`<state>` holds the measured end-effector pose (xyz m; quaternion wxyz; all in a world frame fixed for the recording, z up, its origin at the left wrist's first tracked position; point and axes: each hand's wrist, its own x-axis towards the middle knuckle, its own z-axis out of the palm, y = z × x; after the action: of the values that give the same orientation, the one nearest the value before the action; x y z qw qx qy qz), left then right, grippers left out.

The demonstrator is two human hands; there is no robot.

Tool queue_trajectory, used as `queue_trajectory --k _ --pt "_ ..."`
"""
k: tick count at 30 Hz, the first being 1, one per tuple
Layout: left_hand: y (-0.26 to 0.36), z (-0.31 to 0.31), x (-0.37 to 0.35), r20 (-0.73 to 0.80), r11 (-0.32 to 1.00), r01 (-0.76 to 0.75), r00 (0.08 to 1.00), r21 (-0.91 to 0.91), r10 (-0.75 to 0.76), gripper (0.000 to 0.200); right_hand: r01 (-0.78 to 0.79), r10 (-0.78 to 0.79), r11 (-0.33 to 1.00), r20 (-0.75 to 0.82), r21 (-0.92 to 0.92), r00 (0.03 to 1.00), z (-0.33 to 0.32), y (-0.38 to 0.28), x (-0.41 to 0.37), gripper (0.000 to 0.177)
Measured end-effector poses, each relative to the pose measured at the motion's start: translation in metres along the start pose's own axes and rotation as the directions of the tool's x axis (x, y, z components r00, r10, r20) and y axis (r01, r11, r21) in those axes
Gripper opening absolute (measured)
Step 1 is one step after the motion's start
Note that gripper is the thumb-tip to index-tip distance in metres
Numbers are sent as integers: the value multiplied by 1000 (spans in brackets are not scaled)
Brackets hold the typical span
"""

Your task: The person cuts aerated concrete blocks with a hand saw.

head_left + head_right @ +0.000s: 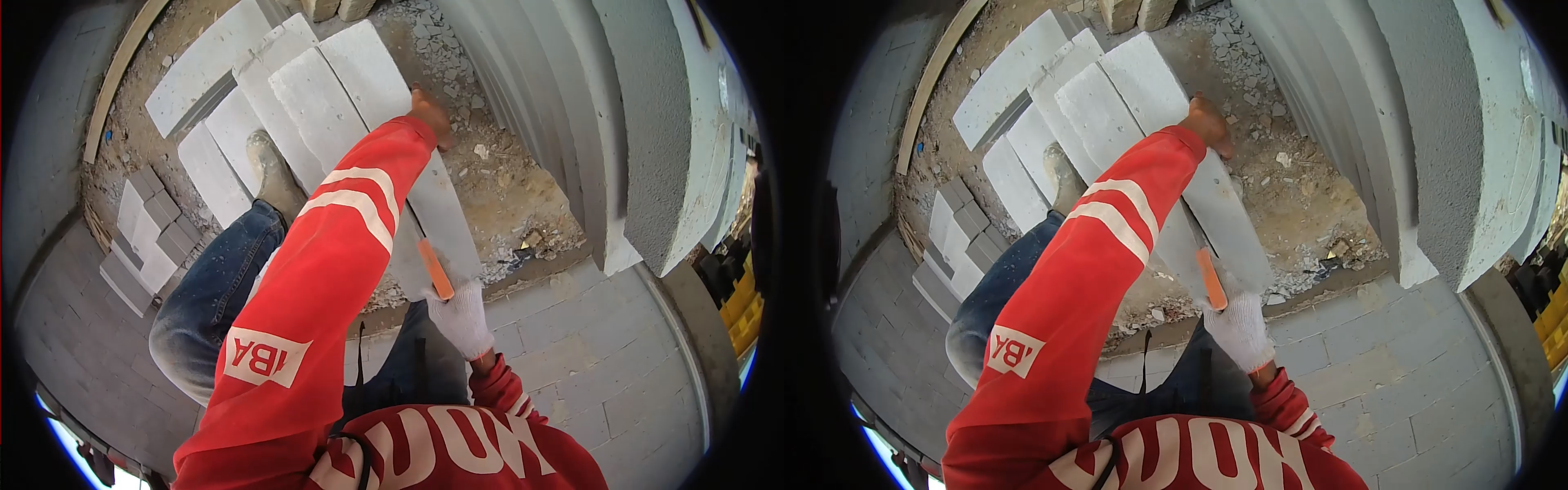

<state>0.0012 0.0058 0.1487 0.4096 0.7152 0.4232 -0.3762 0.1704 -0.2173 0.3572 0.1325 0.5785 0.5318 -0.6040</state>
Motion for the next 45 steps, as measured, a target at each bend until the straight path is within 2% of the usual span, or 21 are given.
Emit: queue_trajectory --k 5,6,7,9,10,11,14,16,22,26,28,29,31,33,35,36,37,38,42,43,45 --pt "7 35 26 -83 995 37 996 -90 -45 56 -34 58 981 -126 190 990 9 -15 -58 72" --pt "-6 30 39 -181 995 85 979 -55 -94 53 201 -183 979 -262 42 948 20 4 -85 76" --pt "-1 20 17 -218 986 112 972 122 -84 58 185 -184 982 -263 -20 947 20 14 -112 78" --pt "8 9 -7 -101 998 33 994 55 -28 56 11 0 997 -164 70 987 3 -9 -136 77" --pt "0 -4 -7 -48 999 7 999 33 -6 54 -92 109 984 -108 150 988 2 -16 -123 76" --pt "-6 -11 -1 -70 999 20 997 49 -16 54 89 -70 994 -239 68 968 12 -13 -97 71" --pt "8 16 6 -71 996 74 995 46 -71 50 -107 117 989 -94 103 989 26 -20 -32 69" --pt "4 14 9 -163 997 63 985 38 -56 41 125 -116 992 -257 21 960 44 -13 -1 72" --pt "29 30 59 -25 1000 29 999 0 -29 46 -48 78 984 -172 173 982 42 -18 -44 78" --pt "31 3 15 -57 992 -33 998 121 40 50 -25 56 987 -198 156 979 39 -10 -70 81" --pt "34 11 18 -48 994 -55 997 98 60 54 99 -94 995 -299 2 950 45 -7 -78 83" --pt "31 5 11 -41 994 -79 996 76 82 55 113 -79 989 -310 93 947 45 -9 -63 75" --pt "22 25 41 -69 993 -95 993 69 100 57 24 6 990 -211 141 977 29 -18 -4 65" --pt "17 20 44 -114 992 -107 987 66 114 59 -60 60 998 -21 2 998 18 -23 37 61" --pt "21 -4 14 -47 996 -87 995 -33 85 81 -15 20 999 -119 38 993 22 -15 8 62" --pt "25 27 78 -34 994 -101 994 -37 100 81 52 -35 996 -216 73 976 28 -13 -15 63" --pt "22 50 140 -225 980 -101 972 -169 62 73 18 6 995 -246 97 969 28 -13 -47 67" --pt "8 72 206 -388 943 -132 922 -306 4 65 186 -160 982 -359 39 920 36 3 -72 70" --pt "20 38 81 -406 984 -152 908 -95 101 86 -4 24 996 -218 93 976 23 0 -47 70" --pt "13 9 46 -398 983 -158 911 -94 108 86 -62 74 995 -155 84 985 21 -3 -21 70" --pt "14 -31 -5 177 992 -88 979 -94 103 107 -138 142 988 -64 66 988 23 -8 4 69"
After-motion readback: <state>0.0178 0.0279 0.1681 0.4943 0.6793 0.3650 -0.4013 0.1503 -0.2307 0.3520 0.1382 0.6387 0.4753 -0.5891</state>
